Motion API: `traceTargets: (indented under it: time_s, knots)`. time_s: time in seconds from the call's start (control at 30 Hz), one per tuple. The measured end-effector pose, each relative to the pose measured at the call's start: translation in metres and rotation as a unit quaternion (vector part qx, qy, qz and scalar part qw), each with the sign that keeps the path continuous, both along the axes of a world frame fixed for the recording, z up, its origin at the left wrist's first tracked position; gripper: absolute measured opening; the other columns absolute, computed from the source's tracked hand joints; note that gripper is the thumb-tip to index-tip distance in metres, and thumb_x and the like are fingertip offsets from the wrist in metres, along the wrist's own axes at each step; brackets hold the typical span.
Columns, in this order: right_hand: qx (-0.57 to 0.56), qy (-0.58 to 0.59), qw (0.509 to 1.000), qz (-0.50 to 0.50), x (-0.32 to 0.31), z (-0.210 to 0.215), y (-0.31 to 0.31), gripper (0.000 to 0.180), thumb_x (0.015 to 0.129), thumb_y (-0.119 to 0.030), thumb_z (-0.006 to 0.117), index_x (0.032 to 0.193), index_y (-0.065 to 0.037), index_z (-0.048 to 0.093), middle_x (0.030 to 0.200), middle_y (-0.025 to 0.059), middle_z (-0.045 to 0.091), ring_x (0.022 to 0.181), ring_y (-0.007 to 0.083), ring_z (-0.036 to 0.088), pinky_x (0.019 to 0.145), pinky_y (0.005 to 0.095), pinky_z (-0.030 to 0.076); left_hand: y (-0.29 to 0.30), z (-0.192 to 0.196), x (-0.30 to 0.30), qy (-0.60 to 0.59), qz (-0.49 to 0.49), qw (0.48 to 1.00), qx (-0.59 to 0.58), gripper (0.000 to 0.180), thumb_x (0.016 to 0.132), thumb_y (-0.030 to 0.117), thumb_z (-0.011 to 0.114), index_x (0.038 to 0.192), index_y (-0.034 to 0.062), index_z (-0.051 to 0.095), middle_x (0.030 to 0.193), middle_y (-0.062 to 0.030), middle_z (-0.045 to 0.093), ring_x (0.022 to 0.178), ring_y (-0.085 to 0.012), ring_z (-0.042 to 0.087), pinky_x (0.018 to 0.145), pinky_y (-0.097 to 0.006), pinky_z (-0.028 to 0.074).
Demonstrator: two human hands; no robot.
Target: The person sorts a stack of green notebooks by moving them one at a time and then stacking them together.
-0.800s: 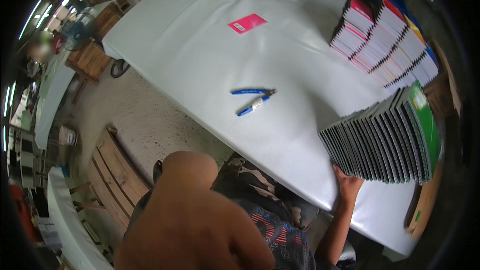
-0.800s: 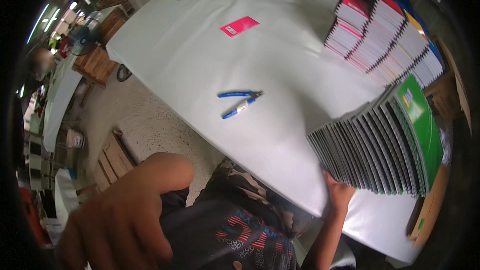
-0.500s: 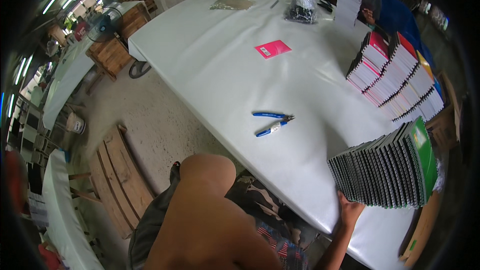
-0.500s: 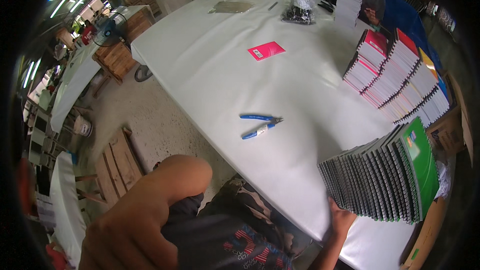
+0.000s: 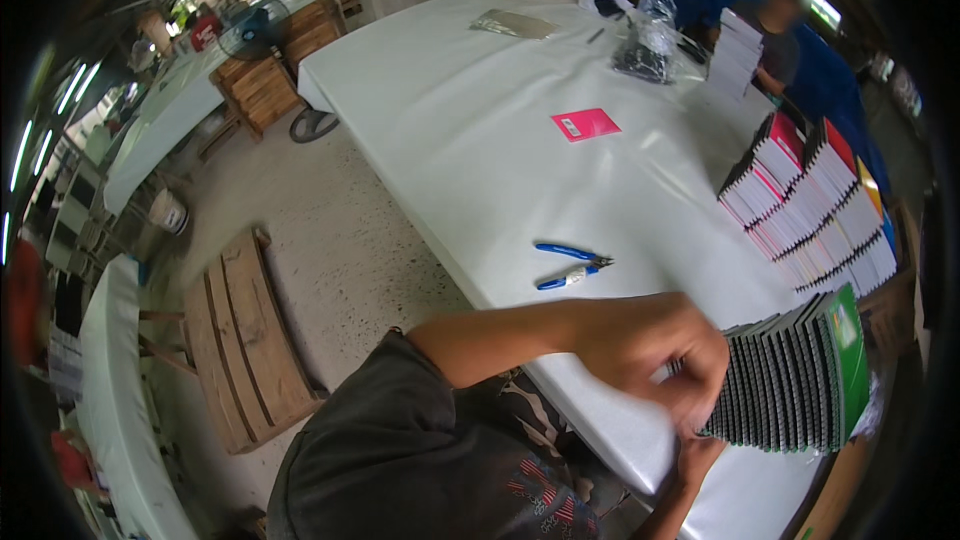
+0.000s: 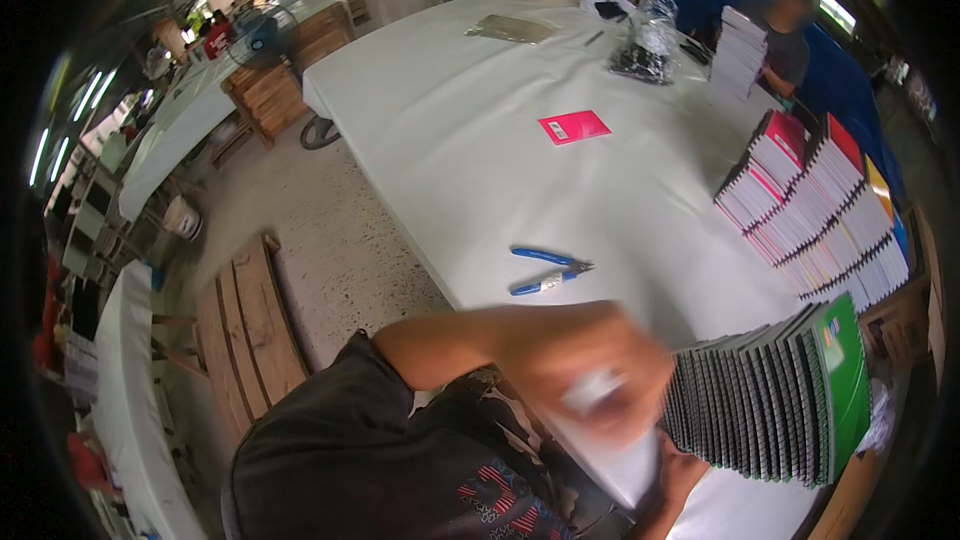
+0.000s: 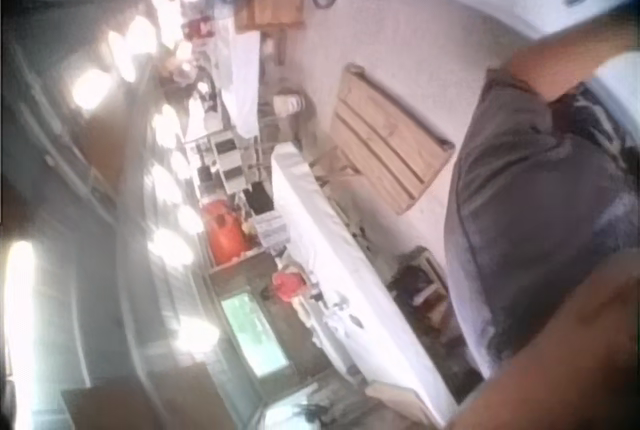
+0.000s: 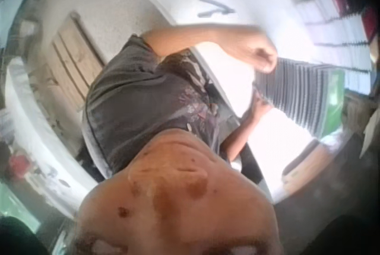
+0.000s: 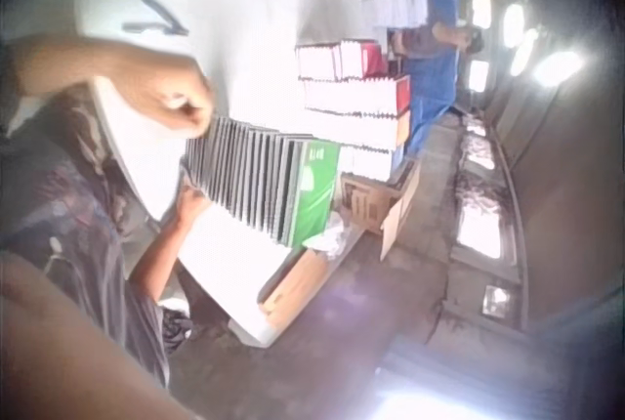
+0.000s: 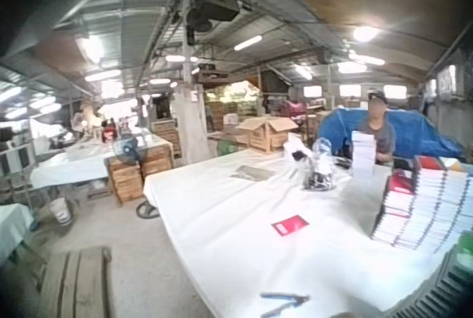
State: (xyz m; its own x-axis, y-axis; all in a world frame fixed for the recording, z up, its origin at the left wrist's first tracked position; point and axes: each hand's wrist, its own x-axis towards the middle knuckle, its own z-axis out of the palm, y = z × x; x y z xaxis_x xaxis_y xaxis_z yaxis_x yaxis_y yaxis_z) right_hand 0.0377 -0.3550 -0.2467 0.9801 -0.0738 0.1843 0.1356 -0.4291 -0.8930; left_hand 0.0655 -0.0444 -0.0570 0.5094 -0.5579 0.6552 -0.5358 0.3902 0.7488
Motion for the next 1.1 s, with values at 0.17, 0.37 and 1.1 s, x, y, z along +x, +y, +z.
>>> traceTargets:
  time_s: [0.17, 0.37, 1.1]
  knots:
    - [-0.085, -0.029, 0.996, 0.026, 0.0, 0.002, 0.007, 0.08, 0.062, 0.006, 0.074, 0.131, 0.009, 0.033, 0.13, 0.0194, 0.039, 0.116, 0.029, 0.045, 0.102, 0.0364, 0.037, -0.06, -0.146, 0.027, 0.072, 0.286, 0.837, 0.462, 0.066, 0.081, 0.034, 0.063, 0.125, -0.0099, 0.039, 0.118, -0.0259, 0.05, 0.112, -0.0351, 0.05, 0.09, -0.046, 0.04]
    - [-0.079, -0.043, 0.994, 0.07, 0.005, 0.003, 0.005, 0.076, 0.061, 0.005, 0.075, 0.128, 0.009, 0.037, 0.123, 0.0196, 0.047, 0.111, 0.0286, 0.049, 0.1, 0.039, 0.037, -0.103, -0.155, 0.019, 0.023, 0.315, 0.801, 0.509, 0.088, 0.076, 0.036, 0.068, 0.129, -0.019, 0.027, 0.137, -0.0362, 0.025, 0.13, -0.0463, 0.027, 0.104, -0.053, 0.022]
    - [-0.075, -0.249, 0.957, -0.126, 0.033, 0.016, -0.021, 0.097, 0.063, -0.005, 0.077, 0.137, 0.007, 0.016, 0.134, 0.0251, 0.031, 0.117, 0.035, 0.041, 0.103, 0.0472, 0.031, -0.181, -0.204, 0.12, -0.1, 0.234, 0.911, 0.325, 0.098, 0.051, 0.05, 0.082, 0.128, 0.0036, 0.043, 0.126, -0.01, 0.047, 0.127, -0.0282, 0.034, 0.107, -0.053, 0.018]
